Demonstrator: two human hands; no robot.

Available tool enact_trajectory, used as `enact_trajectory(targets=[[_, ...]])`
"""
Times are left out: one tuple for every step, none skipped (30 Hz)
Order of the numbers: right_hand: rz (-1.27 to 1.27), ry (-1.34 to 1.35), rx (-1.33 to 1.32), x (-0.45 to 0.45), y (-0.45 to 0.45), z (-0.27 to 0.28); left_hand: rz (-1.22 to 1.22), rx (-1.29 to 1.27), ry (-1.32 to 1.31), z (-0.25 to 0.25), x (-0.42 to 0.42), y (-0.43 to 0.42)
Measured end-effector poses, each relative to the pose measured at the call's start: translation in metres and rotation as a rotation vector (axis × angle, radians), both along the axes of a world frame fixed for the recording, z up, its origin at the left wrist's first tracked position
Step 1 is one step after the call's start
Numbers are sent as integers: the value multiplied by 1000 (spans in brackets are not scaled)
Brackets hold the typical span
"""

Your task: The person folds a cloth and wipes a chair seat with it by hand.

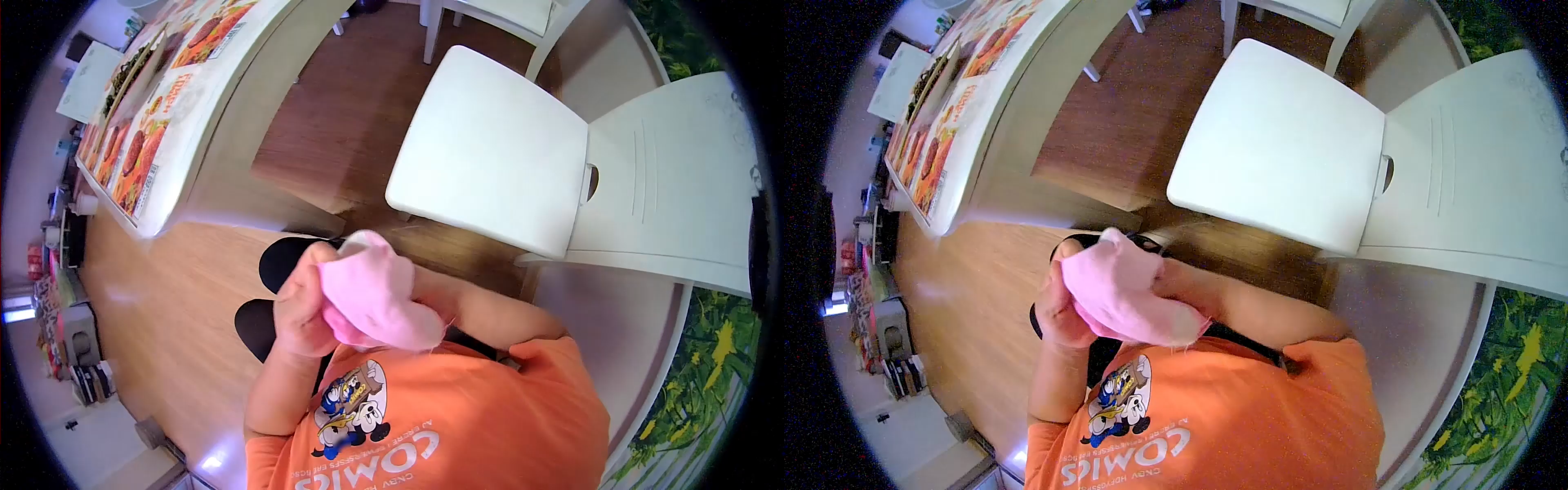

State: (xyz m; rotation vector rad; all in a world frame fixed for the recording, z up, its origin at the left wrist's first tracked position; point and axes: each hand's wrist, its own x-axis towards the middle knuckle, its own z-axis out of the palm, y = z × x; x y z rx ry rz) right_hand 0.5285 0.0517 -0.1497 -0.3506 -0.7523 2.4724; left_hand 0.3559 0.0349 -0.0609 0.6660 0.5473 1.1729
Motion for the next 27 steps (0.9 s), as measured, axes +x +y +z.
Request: enact_trajectory(targets=[[-1, 40, -162, 3, -3, 10, 62, -35, 58, 0, -4, -2], [-11, 76, -321, 6, -6, 20, 139, -71, 100, -2, -10, -3], [-141, -106, -223, 7, -3, 32, 199, -78, 121, -9, -19, -4], [-312, -151, -164, 12, 1, 36, 278, -99, 180, -7, -19, -2], [-455, -312, -192, 16, 4, 44, 357, -118, 238, -4, -19, 2], [-602, -271, -147, 21, 7, 44, 416, -107, 308, -19, -29, 6], [-747, -228, -99, 25, 8, 45, 419, -112, 570, -29, -38, 9], [-812, -247, 11, 29, 7, 50, 419, -130, 633, -42, -37, 7], [-876, -267, 121, 31, 4, 56, 417, -150, 696, -46, -28, 7], [-970, -270, 214, 23, 1, 59, 273, -189, 670, -45, -23, 4], [-976, -275, 213, 22, -4, 56, 170, -215, 606, -49, -16, -2], [-765, -188, 156, 22, -10, 51, 71, -181, 415, -57, -10, -5], [-561, -102, 98, 22, -12, 53, -33, -148, 222, -68, -5, -8], [-497, -82, 53, 19, -13, 56, -159, -253, 86, -77, -14, -14], [-503, -5, -83, 9, -11, 63, -140, -448, -169, -72, -14, -16], [-521, -132, -6, 13, -8, 51, -71, -436, -119, -73, -12, -15], [-534, -259, 70, 17, -3, 38, 0, -423, -68, -74, -11, -15], [-740, -491, 268, 16, -1, 39, 146, -445, 101, -58, -1, -8], [-924, -623, 421, 15, 1, 34, 225, -498, 135, -51, 4, 0], [-1005, -846, 676, 20, 2, 32, 293, -475, 208, -54, 4, 4], [-1067, -1070, 937, 25, 3, 35, 363, -450, 280, -58, 4, 8], [-958, -1085, 1066, 27, 1, 40, 319, -415, 322, -61, 4, 6], [-843, -1097, 1190, 28, -3, 44, 275, -379, 364, -63, 5, 2], [-767, -1086, 1253, 24, -5, 42, 175, -343, 333, -62, 9, -4], [-724, -1017, 1280, 19, -5, 32, 104, -360, 367, -55, 18, -11], [-630, -927, 1161, 19, -5, 25, 56, -335, 319, -47, 30, -17], [-538, -837, 1043, 20, -3, 22, 9, -309, 271, -42, 37, -20]])
